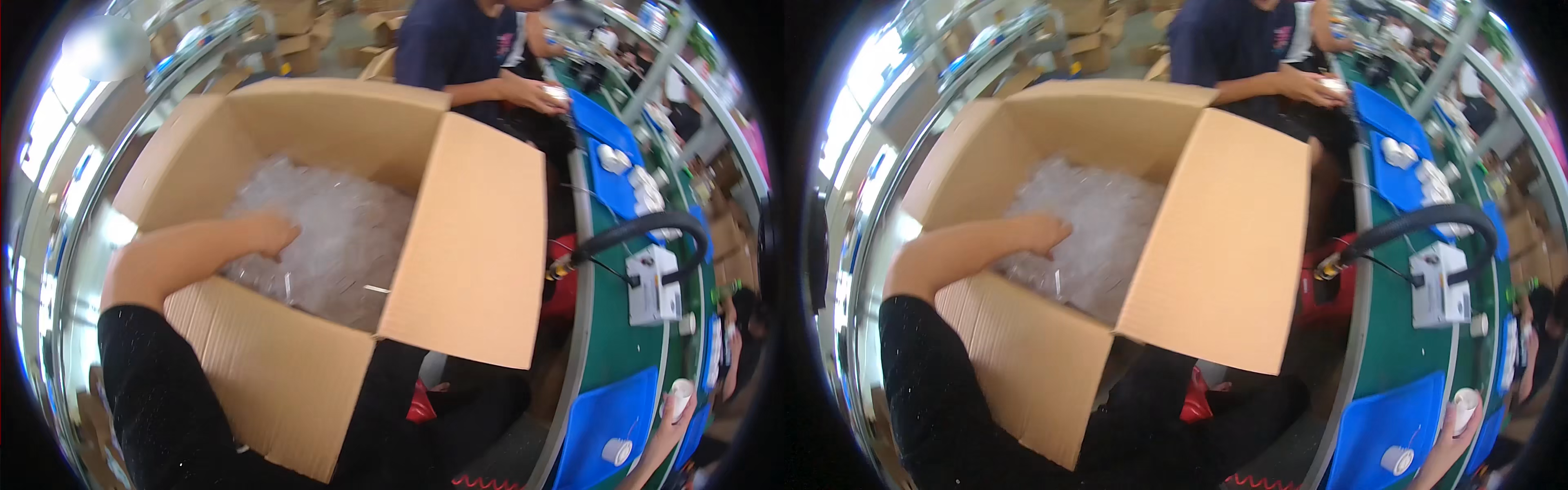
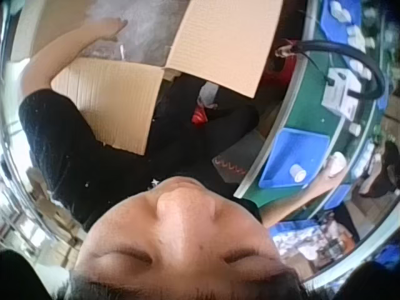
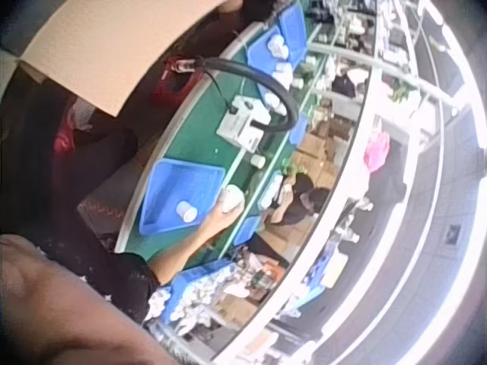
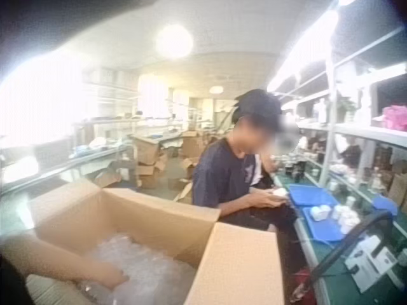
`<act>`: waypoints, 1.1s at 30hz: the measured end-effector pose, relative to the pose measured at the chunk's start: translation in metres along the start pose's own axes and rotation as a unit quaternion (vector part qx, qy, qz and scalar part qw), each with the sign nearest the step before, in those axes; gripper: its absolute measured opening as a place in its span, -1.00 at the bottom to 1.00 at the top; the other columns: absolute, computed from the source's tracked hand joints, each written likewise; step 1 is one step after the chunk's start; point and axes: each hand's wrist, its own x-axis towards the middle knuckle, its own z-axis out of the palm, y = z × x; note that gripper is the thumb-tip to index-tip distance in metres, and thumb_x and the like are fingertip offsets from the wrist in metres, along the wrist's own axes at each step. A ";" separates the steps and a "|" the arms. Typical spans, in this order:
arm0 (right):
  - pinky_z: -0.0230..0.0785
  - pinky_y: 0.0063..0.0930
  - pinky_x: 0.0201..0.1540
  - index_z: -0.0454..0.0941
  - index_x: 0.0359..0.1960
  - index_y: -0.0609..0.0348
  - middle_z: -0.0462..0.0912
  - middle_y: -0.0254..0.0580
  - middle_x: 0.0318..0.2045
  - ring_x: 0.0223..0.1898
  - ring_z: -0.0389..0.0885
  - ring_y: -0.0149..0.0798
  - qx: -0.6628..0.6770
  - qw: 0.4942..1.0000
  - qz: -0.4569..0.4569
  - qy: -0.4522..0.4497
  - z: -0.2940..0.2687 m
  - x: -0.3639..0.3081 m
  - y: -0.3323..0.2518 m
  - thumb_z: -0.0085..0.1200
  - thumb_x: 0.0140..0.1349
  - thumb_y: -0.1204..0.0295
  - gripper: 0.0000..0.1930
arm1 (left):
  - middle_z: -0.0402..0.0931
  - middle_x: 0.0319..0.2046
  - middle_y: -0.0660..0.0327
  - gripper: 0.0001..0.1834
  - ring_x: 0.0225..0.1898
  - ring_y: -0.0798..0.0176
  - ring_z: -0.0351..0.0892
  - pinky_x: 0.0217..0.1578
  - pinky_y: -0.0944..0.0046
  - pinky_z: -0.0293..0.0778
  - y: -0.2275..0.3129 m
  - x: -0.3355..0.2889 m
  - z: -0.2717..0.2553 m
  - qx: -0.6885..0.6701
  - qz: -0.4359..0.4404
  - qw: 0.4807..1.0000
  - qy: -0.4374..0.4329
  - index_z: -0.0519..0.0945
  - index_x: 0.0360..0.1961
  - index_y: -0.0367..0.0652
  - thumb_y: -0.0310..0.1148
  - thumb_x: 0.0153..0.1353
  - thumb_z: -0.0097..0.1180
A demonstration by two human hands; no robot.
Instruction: The person assembles small white cylindrical electronic components by inserting clear plastic casings over them. They pick up the components from a blue tray, fit the casings, and place the finished units back into the tray. The process is repeated continuously in a factory setting.
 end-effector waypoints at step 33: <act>0.40 -0.57 -0.42 0.47 0.04 0.13 0.62 -0.21 -0.21 -0.35 0.57 -0.42 0.817 0.303 0.237 -0.430 0.449 -0.059 -0.056 0.01 0.35 0.08 -0.58 | 0.53 0.02 -0.12 -0.35 0.00 0.03 0.52 0.04 0.12 0.43 0.353 -0.180 0.155 -0.932 0.235 -0.090 -0.260 0.41 0.21 -0.28 0.07 0.36 -0.04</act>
